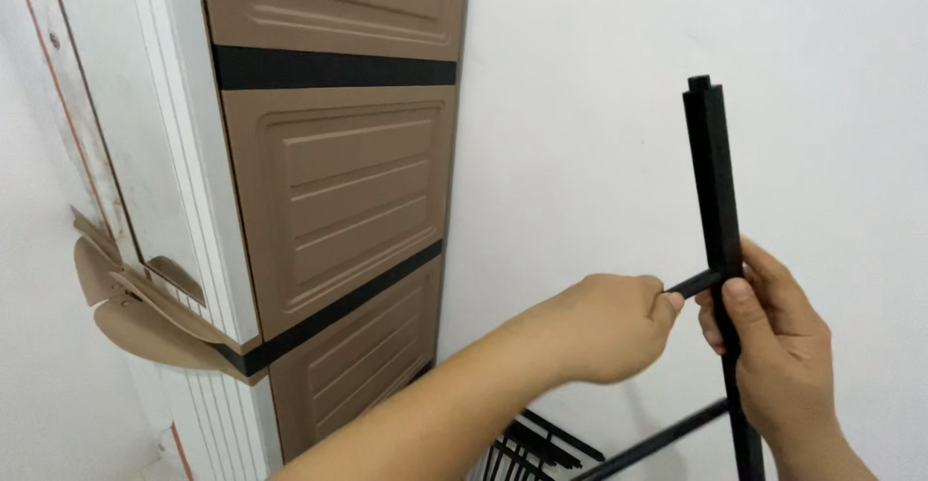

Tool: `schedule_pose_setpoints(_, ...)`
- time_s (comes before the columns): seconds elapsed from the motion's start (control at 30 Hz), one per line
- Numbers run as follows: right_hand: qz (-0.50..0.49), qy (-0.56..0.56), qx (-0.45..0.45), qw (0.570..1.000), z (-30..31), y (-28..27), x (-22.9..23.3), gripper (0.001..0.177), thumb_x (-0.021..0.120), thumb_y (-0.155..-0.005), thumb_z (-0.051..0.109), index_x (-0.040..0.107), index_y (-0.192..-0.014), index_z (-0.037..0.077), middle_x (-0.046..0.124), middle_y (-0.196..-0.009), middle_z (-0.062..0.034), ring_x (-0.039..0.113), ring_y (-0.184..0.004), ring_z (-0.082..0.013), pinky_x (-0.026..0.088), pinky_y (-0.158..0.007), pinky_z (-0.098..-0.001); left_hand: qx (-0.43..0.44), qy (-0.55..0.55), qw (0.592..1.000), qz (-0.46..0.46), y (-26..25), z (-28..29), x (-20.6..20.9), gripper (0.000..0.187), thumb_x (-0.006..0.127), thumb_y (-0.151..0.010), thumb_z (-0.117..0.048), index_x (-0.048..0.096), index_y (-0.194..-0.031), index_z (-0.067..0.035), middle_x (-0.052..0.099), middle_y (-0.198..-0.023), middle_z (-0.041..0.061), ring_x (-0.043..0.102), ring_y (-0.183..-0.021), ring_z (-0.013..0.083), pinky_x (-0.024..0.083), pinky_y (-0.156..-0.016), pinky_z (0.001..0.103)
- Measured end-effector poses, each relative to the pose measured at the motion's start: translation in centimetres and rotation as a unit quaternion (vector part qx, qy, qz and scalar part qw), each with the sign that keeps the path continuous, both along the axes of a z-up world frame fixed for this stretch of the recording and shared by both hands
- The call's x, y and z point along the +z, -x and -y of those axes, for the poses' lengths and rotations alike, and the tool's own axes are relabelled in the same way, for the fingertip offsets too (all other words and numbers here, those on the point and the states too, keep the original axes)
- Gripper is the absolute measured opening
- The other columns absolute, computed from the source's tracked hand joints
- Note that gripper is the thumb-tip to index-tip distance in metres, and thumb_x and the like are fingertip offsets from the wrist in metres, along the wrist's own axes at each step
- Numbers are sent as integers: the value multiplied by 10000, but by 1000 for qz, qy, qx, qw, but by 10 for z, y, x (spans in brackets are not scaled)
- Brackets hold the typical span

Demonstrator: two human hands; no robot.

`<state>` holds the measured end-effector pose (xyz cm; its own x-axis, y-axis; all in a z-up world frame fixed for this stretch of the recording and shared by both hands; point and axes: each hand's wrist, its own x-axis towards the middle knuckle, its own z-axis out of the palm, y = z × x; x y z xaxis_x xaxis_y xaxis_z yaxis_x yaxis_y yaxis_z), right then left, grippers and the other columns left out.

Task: The person assembles a black metal rack by inserting horizontal bars into vertical supports to form ladder-like frames. They repeat this process to create multiple identical frames and then stack them together against a wall.

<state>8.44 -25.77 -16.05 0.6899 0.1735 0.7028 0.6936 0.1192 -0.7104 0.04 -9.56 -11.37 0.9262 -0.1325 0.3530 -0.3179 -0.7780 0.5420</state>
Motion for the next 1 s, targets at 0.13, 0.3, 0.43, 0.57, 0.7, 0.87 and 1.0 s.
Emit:
schedule_pose_setpoints(0.13,-48,76,26,996,7,-11,8,522,382,-1080,323,527,-1440,-26,486,-682,-19,419,-545,-107,362,-483,-256,-126,231,932,-251,-18,-21,-6,506,369,-1086,-445,611,-965,-17,460,-662,10,376,-567,167,319,-479,322)
schedule_pose_setpoints(0.3,-32,135,58,989,9,-15,16,605,316,-1075,417,555,-1420,-18,372,-587,22,350,-487,-92,295,-445,-246,-236,224,925,-193,-41,-32,-26,465,406,-1176,-407,530,-987,0,382,-681,12,321,-543,179,291,-454,358)
schedule_pose_setpoints(0.43,-83,137,49,986,3,-10,18,564,378,-1050,408,596,-1382,8,331,-590,39,300,-486,-81,251,-437,-251,-31,-20,996,83,-39,-8,-42,461,411,-1119,-351,630,-886,-18,662,-667,133,620,-589,280,481,-557,410)
schedule_pose_setpoints(0.57,-209,188,-40,959,-10,-3,17,512,424,-1054,452,673,-1284,68,338,-543,-5,277,-445,-133,217,-420,-303,92,-93,984,120,-10,-1,-54,324,448,-1083,-300,544,-937,-27,690,-686,153,682,-593,319,528,-523,448)
schedule_pose_setpoints(0.7,-228,222,-65,946,-22,-6,12,473,439,-1080,422,701,-1252,68,394,-575,-3,304,-475,-120,260,-445,-293,139,-146,971,125,-10,-3,-58,314,456,-1086,-297,526,-966,-16,680,-717,138,699,-598,303,562,-510,416)
schedule_pose_setpoints(0.87,-276,230,-14,933,-26,-19,5,436,457,-1060,418,675,-1266,102,491,-613,-52,383,-484,-141,345,-459,-319,131,-134,979,82,-12,-17,-58,335,438,-1083,-320,553,-978,-24,696,-730,133,707,-651,314,567,-582,437)
schedule_pose_setpoints(1.0,-137,266,-68,952,-23,-26,-2,436,474,-1053,348,587,-1269,-13,675,-821,-78,542,-596,-192,467,-574,-333,110,-76,991,28,-9,-25,-50,362,431,-1069,-337,592,-1032,-14,704,-828,168,710,-788,353,559,-679,487)
